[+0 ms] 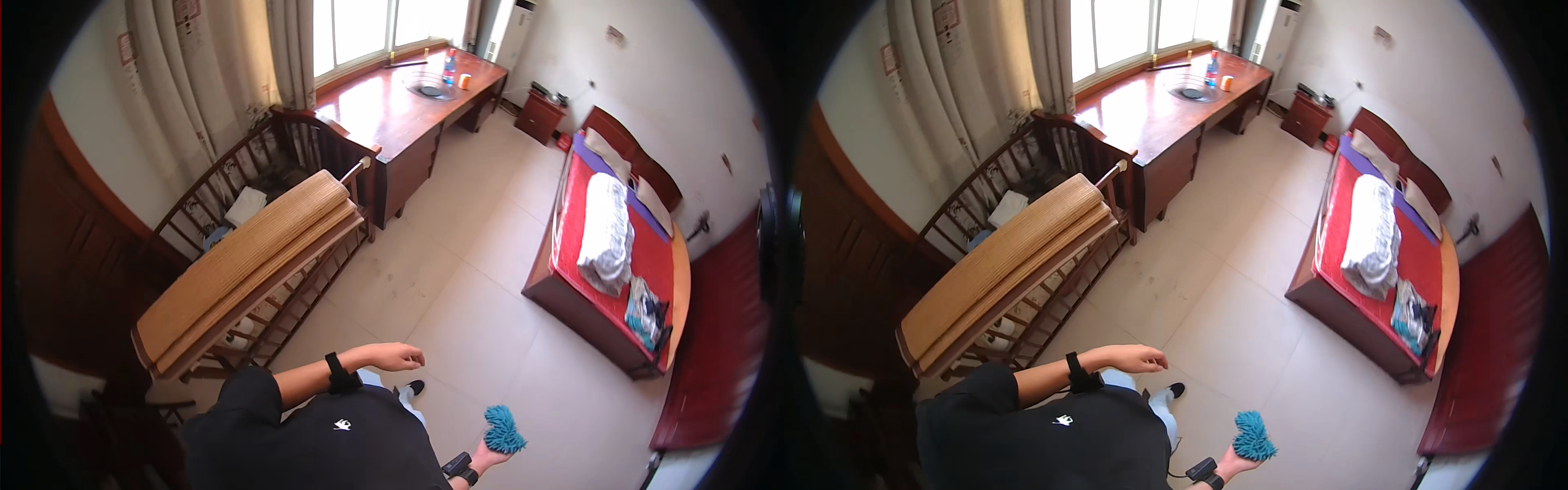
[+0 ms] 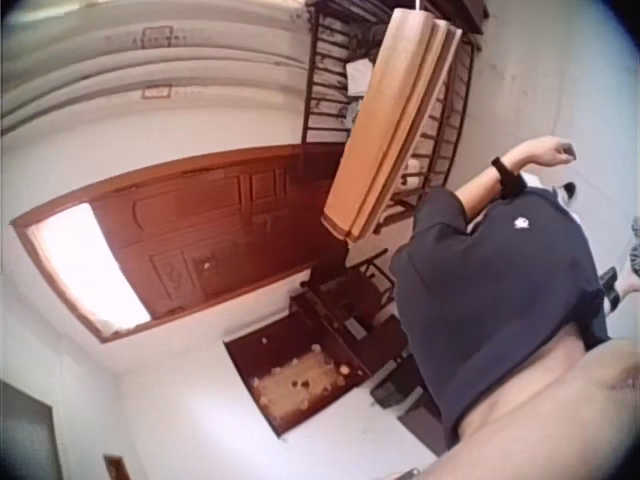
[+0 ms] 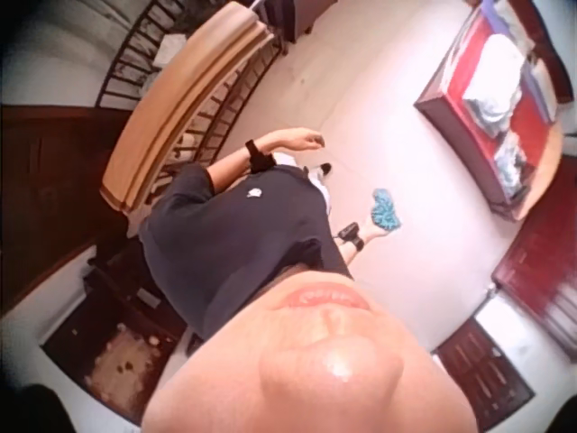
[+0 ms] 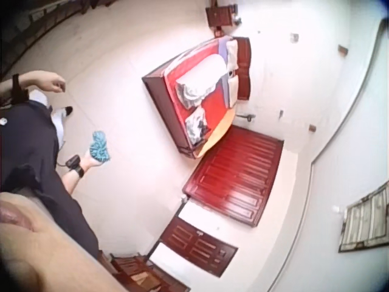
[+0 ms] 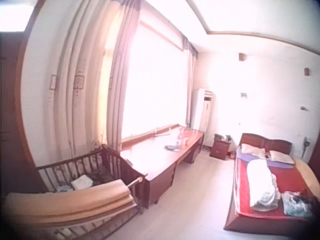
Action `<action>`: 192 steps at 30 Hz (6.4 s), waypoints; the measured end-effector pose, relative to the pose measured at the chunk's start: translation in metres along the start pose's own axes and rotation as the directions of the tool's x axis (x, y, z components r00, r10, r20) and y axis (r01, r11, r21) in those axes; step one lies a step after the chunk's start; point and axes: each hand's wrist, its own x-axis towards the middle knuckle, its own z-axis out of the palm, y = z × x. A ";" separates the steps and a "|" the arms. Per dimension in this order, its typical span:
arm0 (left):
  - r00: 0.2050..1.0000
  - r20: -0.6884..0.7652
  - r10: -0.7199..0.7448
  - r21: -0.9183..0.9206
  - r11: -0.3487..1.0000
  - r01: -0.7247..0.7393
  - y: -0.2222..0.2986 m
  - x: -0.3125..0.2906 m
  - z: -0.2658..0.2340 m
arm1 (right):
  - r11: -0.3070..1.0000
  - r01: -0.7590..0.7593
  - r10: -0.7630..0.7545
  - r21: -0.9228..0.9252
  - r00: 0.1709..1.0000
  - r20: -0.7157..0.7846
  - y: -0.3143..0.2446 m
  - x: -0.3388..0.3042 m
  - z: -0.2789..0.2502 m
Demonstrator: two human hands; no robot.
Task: Cleaning balcony railings and indoor furniture using a duster.
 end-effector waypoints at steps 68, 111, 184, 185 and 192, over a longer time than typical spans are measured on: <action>0.010 -0.596 -0.803 -0.782 0.577 -0.235 -0.178 0.454 -0.755 | 0.099 0.988 0.832 -0.117 -0.018 0.555 1.055 0.811 0.818; -0.352 -0.825 -0.442 -0.544 0.449 0.709 -0.286 0.739 -0.994 | -0.048 -0.045 0.737 -0.998 0.672 -0.066 0.804 1.172 0.927; -0.574 -0.785 -0.234 -0.365 0.923 0.123 0.110 1.269 -1.622 | 0.426 0.873 0.857 0.239 -0.474 0.203 1.314 1.732 1.331; -0.582 -0.778 -0.236 -0.375 0.918 0.129 0.133 1.275 -1.639 | 0.351 0.894 0.889 0.279 -0.412 0.200 1.326 1.757 1.350; -0.571 -0.812 0.124 -0.028 0.968 0.249 0.254 1.324 -1.766 | -0.042 0.999 0.850 -0.029 0.051 0.524 1.438 2.087 1.477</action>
